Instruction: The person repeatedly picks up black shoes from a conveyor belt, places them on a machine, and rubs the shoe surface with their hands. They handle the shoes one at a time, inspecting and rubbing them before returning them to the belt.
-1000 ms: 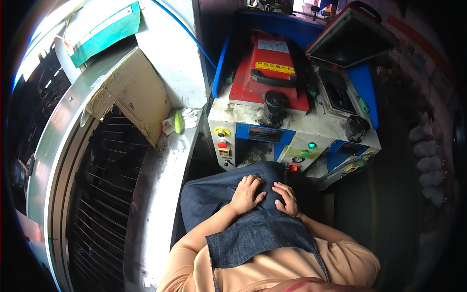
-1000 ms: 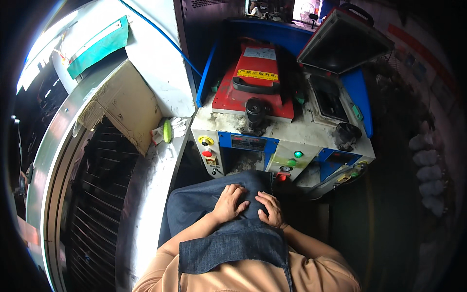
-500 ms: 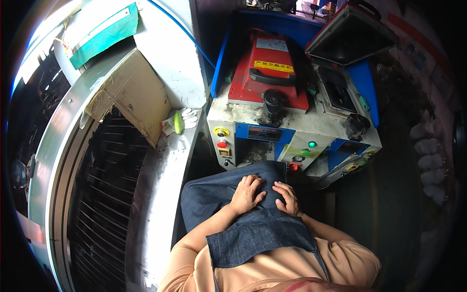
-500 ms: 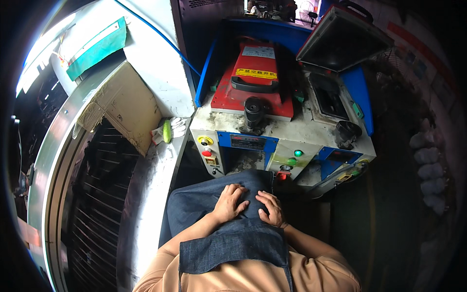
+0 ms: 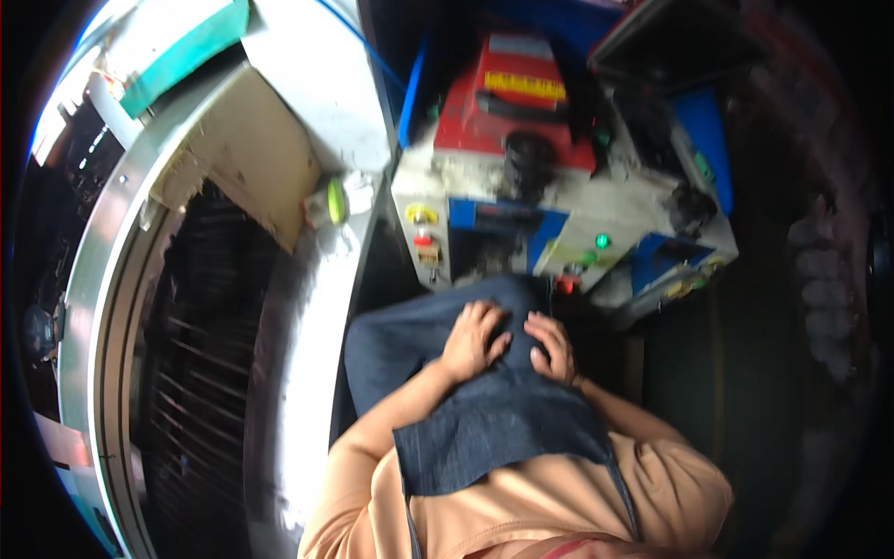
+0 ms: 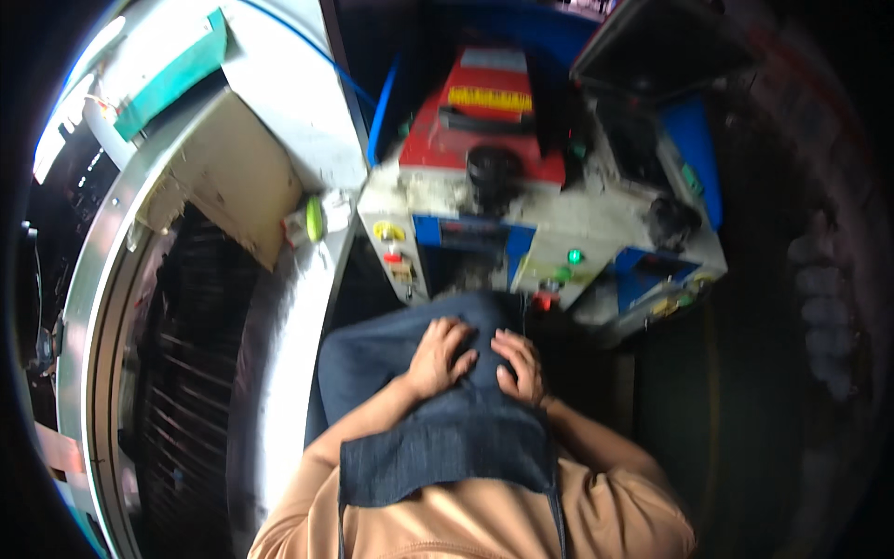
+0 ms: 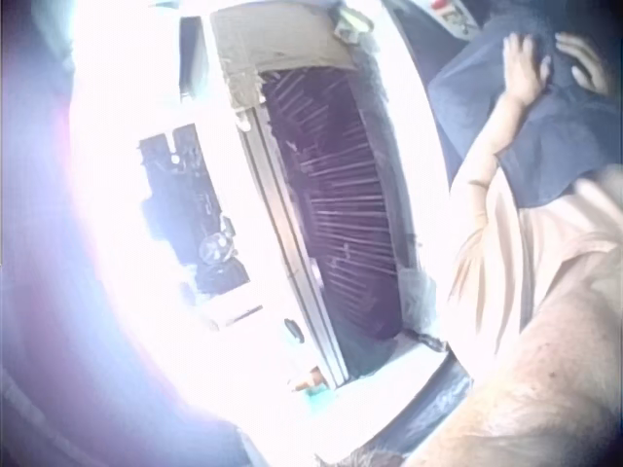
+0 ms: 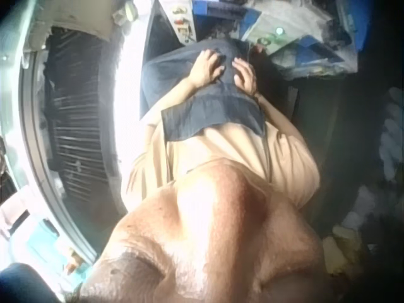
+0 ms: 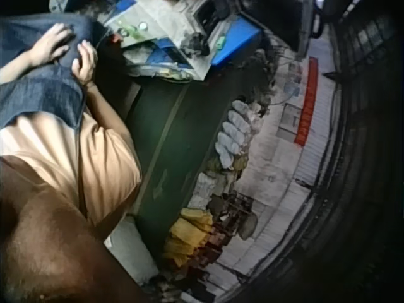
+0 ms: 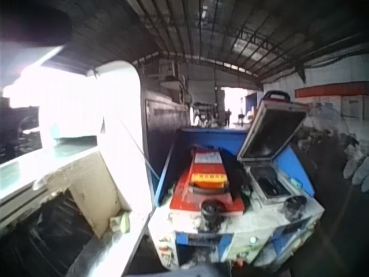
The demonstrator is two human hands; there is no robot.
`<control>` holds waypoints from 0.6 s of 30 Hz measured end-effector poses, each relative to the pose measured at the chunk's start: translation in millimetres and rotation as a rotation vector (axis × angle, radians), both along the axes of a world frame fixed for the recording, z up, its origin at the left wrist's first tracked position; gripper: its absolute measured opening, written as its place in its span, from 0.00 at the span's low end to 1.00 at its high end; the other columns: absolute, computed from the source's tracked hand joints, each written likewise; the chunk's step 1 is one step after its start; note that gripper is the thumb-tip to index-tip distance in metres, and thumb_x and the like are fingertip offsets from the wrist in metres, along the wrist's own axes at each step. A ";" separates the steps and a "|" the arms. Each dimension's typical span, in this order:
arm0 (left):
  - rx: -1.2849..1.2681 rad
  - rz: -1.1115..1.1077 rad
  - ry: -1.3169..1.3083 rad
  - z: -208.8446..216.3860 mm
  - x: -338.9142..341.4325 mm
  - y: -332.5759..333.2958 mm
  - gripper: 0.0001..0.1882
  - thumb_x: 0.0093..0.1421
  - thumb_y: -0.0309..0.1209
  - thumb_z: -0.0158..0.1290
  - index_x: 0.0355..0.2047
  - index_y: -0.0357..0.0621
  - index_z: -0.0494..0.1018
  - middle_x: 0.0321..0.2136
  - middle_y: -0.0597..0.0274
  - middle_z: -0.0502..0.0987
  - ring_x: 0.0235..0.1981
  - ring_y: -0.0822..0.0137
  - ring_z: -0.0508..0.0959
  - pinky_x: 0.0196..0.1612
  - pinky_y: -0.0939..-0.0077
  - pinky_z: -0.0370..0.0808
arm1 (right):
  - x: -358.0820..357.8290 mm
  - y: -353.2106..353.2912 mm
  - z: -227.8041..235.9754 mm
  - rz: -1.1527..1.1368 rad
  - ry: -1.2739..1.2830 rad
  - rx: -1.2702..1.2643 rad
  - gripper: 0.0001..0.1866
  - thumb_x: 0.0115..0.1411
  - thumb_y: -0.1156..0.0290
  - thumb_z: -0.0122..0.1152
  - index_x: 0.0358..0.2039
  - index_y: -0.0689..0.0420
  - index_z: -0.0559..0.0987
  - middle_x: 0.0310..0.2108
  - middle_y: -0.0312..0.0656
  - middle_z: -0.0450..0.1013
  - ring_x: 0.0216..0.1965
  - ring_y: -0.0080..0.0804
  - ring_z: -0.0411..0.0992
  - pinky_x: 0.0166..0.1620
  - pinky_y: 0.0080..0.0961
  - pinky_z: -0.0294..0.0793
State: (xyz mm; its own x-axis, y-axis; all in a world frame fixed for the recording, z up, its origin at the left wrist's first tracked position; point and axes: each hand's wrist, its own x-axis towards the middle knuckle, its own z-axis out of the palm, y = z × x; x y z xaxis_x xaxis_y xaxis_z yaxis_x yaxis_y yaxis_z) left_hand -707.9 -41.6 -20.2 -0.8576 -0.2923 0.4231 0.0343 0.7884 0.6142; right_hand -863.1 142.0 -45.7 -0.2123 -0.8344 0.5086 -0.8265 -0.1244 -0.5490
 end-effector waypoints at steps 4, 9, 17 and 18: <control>0.012 -0.009 0.011 -7.3 -1.7 -0.7 0.21 0.56 0.32 0.61 0.49 0.40 0.72 0.49 0.47 0.70 0.50 0.45 0.70 0.55 0.57 0.69 | 0.7 1.1 -3.2 -0.004 -0.016 0.005 0.23 0.56 0.72 0.55 0.52 0.66 0.77 0.59 0.54 0.69 0.63 0.51 0.65 0.67 0.43 0.60; 0.044 0.001 -0.006 -9.7 2.7 1.2 0.21 0.56 0.31 0.62 0.49 0.40 0.71 0.50 0.48 0.70 0.51 0.46 0.70 0.56 0.59 0.70 | 3.7 5.1 0.6 -0.016 0.006 0.062 0.24 0.58 0.71 0.54 0.56 0.62 0.74 0.60 0.51 0.68 0.63 0.49 0.65 0.66 0.42 0.61; 0.074 -0.003 -0.039 -9.3 1.2 -1.0 0.23 0.56 0.31 0.62 0.52 0.42 0.72 0.51 0.50 0.70 0.52 0.49 0.70 0.57 0.61 0.70 | 0.2 2.0 -2.2 -0.019 0.001 0.071 0.24 0.58 0.71 0.54 0.56 0.62 0.74 0.60 0.50 0.68 0.63 0.48 0.65 0.67 0.41 0.60; 0.080 -0.006 -0.041 -9.5 1.4 -1.6 0.22 0.56 0.31 0.62 0.51 0.42 0.72 0.51 0.50 0.70 0.52 0.49 0.70 0.57 0.61 0.70 | 0.0 2.0 -1.7 -0.018 0.005 0.072 0.24 0.58 0.71 0.54 0.56 0.62 0.74 0.60 0.50 0.68 0.63 0.48 0.65 0.67 0.41 0.60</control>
